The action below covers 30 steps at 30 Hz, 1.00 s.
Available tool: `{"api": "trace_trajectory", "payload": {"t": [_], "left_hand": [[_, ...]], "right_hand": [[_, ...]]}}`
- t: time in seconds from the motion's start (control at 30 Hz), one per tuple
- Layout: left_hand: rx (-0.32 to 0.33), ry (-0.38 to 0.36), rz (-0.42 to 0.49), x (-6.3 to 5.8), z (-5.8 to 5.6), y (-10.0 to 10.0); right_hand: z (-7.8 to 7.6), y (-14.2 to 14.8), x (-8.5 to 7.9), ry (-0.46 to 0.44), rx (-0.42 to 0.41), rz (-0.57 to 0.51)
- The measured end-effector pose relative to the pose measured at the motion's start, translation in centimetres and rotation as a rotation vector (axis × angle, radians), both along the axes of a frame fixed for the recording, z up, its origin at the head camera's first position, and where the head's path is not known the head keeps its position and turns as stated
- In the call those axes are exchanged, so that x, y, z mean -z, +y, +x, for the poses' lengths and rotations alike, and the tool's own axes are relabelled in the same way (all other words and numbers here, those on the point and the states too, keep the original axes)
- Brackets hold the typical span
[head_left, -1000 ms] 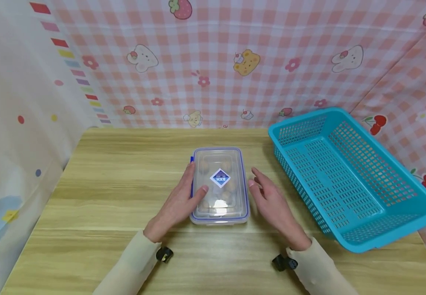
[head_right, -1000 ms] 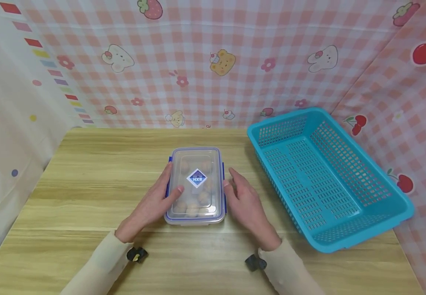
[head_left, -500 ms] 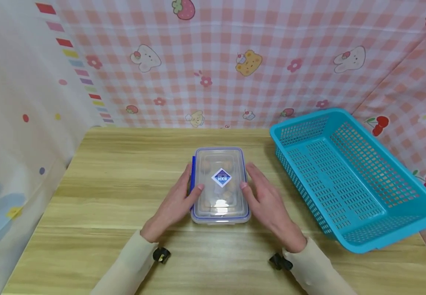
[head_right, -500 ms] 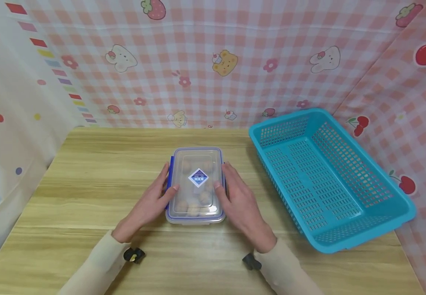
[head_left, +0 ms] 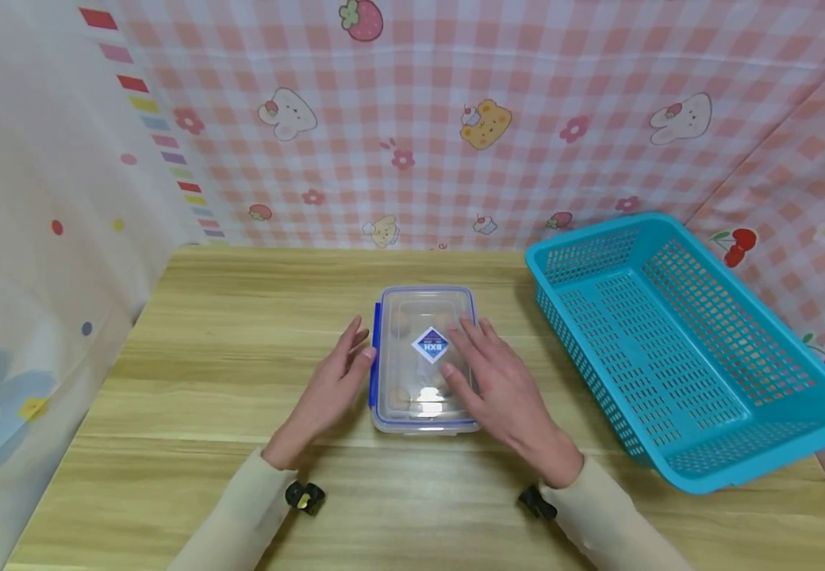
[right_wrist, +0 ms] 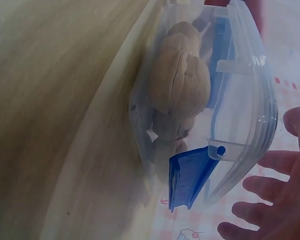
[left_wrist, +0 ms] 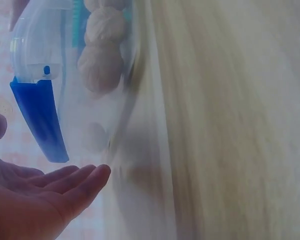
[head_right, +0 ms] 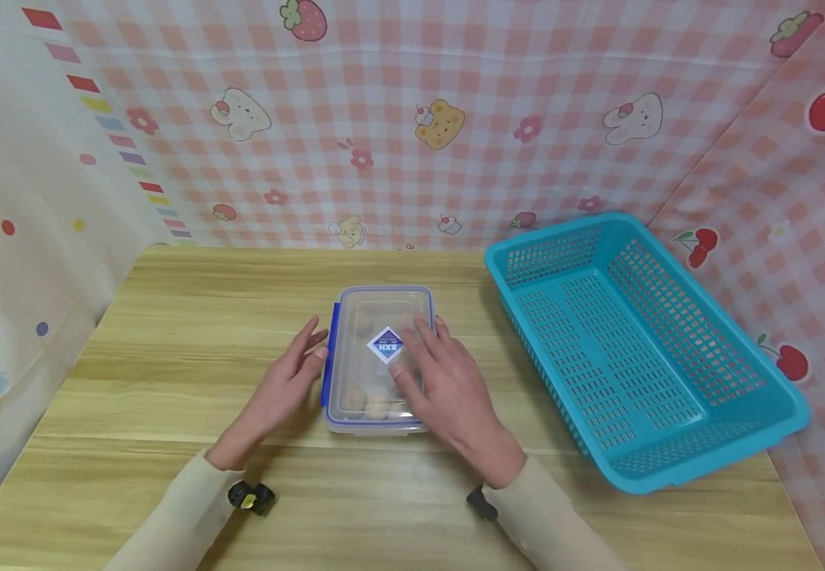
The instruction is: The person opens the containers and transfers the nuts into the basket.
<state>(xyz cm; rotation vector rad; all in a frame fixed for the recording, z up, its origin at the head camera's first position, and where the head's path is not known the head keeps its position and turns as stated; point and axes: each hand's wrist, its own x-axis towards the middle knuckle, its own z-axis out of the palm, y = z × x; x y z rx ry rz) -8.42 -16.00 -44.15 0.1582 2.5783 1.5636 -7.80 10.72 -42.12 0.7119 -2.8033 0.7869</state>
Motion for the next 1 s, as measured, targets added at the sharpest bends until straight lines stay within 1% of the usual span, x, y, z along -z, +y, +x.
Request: {"api": "trace_trajectory", "payload": {"t": [0.2, 0.33, 0.5, 0.63, 0.8, 0.9, 1.0], "left_hand": [[-0.038, -0.073, 0.114, -0.2, -0.1, 0.0], [-0.052, -0.094, 0.145, -0.2, -0.2, 0.1], [-0.059, -0.08, 0.109, 0.0, -0.3, 0.2], [-0.067, -0.055, 0.055, 0.3, -0.5, 0.6], [-0.076, -0.059, -0.002, 0.6, -0.6, 1.1], [-0.078, -0.07, -0.001, 0.7, -0.7, 1.4], [-0.08, -0.063, -0.001, 0.9, -0.7, 1.7]], "right_hand": [[-0.4, -0.4, -0.1, -0.005, -0.022, 0.135], [-0.7, -0.4, 0.0, -0.006, -0.038, 0.174], [-1.0, -0.4, 0.1, -0.013, -0.058, 0.185], [-1.1, -0.3, 0.3, -0.021, -0.067, 0.196], [-1.2, -0.3, 0.4, -0.037, -0.074, 0.209], [-1.2, -0.3, 0.5, -0.043, -0.076, 0.213], [-1.2, -0.3, 0.6, -0.042, -0.077, 0.214]]}}
